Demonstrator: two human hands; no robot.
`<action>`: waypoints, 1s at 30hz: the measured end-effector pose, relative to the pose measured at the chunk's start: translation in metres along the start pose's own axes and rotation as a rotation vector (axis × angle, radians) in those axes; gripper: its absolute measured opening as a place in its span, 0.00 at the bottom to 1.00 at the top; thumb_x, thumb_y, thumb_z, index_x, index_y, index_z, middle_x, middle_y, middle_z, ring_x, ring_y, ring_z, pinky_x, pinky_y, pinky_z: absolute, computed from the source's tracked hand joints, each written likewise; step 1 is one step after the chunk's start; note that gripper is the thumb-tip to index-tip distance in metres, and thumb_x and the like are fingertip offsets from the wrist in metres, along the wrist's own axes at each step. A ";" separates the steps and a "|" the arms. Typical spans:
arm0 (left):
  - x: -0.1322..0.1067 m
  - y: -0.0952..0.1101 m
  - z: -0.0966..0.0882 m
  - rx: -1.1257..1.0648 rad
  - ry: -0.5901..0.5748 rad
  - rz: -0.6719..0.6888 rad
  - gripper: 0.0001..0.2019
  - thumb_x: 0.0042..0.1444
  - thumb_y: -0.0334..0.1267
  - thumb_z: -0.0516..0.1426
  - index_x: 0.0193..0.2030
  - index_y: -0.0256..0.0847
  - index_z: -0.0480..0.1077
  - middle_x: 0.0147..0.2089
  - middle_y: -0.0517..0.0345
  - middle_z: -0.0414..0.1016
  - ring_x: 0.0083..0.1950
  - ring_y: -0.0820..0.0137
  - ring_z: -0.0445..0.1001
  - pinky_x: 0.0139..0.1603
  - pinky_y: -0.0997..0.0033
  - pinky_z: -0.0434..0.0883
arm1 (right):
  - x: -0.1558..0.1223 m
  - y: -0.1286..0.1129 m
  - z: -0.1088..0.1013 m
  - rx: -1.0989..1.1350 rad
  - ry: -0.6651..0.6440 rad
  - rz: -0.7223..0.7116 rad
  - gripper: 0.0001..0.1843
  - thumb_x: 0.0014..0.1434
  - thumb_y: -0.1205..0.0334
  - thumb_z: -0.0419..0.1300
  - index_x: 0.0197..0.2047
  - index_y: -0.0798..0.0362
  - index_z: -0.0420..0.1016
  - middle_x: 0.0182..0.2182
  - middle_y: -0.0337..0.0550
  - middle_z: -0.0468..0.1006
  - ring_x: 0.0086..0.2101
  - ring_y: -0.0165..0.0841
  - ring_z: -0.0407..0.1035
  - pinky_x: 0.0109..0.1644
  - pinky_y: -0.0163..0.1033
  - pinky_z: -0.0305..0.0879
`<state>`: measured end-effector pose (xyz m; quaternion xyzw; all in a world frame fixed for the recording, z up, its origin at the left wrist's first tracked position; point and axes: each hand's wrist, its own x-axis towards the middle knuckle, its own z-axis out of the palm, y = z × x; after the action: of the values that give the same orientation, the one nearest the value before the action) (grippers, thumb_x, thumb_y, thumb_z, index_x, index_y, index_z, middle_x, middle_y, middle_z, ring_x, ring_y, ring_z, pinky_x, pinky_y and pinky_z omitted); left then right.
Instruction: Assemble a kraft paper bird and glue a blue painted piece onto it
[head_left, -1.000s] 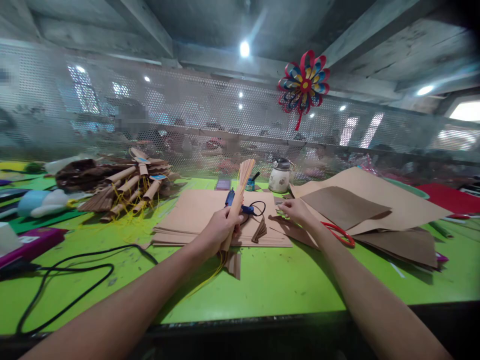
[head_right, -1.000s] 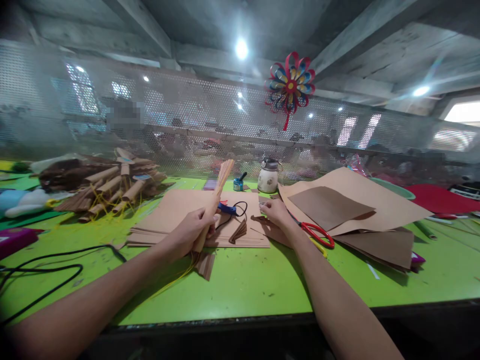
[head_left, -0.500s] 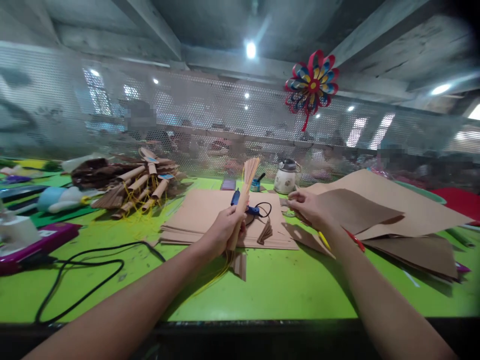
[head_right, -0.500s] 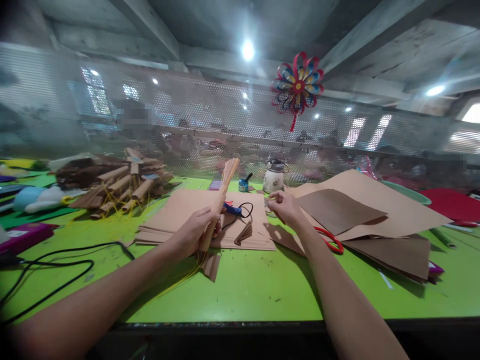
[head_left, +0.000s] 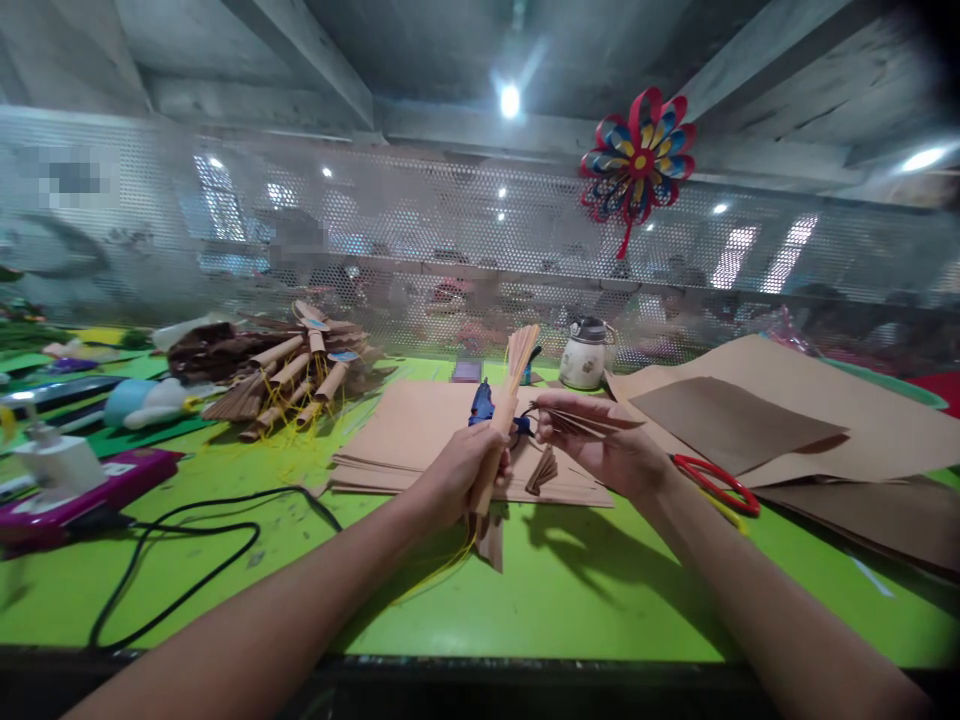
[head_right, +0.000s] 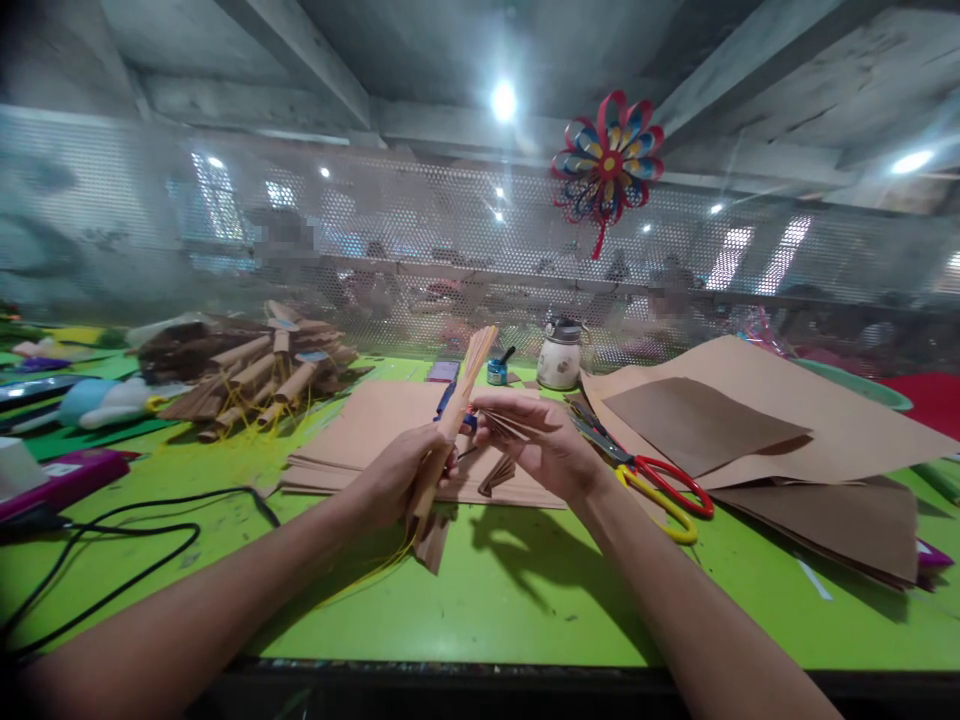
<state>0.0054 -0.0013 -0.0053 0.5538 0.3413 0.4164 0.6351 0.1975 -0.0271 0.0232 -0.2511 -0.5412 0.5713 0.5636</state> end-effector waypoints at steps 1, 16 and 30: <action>0.000 0.000 0.000 -0.009 -0.005 -0.004 0.14 0.67 0.44 0.54 0.34 0.37 0.67 0.26 0.64 0.65 0.25 0.75 0.65 0.27 0.74 0.65 | 0.000 0.001 0.001 -0.016 0.006 -0.010 0.18 0.45 0.62 0.75 0.42 0.52 0.86 0.40 0.46 0.84 0.40 0.34 0.77 0.52 0.42 0.73; -0.002 0.000 0.003 0.005 -0.009 0.012 0.03 0.54 0.32 0.56 0.36 0.39 0.65 0.26 0.63 0.66 0.25 0.75 0.66 0.26 0.76 0.65 | 0.013 0.025 0.002 -0.367 0.258 -0.144 0.16 0.47 0.52 0.74 0.23 0.57 0.81 0.18 0.40 0.76 0.20 0.27 0.66 0.25 0.35 0.67; -0.003 -0.002 0.007 0.041 -0.050 0.012 0.11 0.48 0.28 0.52 0.39 0.42 0.61 0.29 0.61 0.69 0.26 0.74 0.67 0.26 0.77 0.66 | 0.011 0.023 0.003 -0.407 0.142 -0.129 0.14 0.47 0.52 0.73 0.27 0.55 0.83 0.21 0.41 0.78 0.23 0.30 0.70 0.29 0.38 0.69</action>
<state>0.0101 -0.0073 -0.0059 0.5788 0.3306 0.3991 0.6296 0.1836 -0.0131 0.0074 -0.3641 -0.6193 0.3941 0.5732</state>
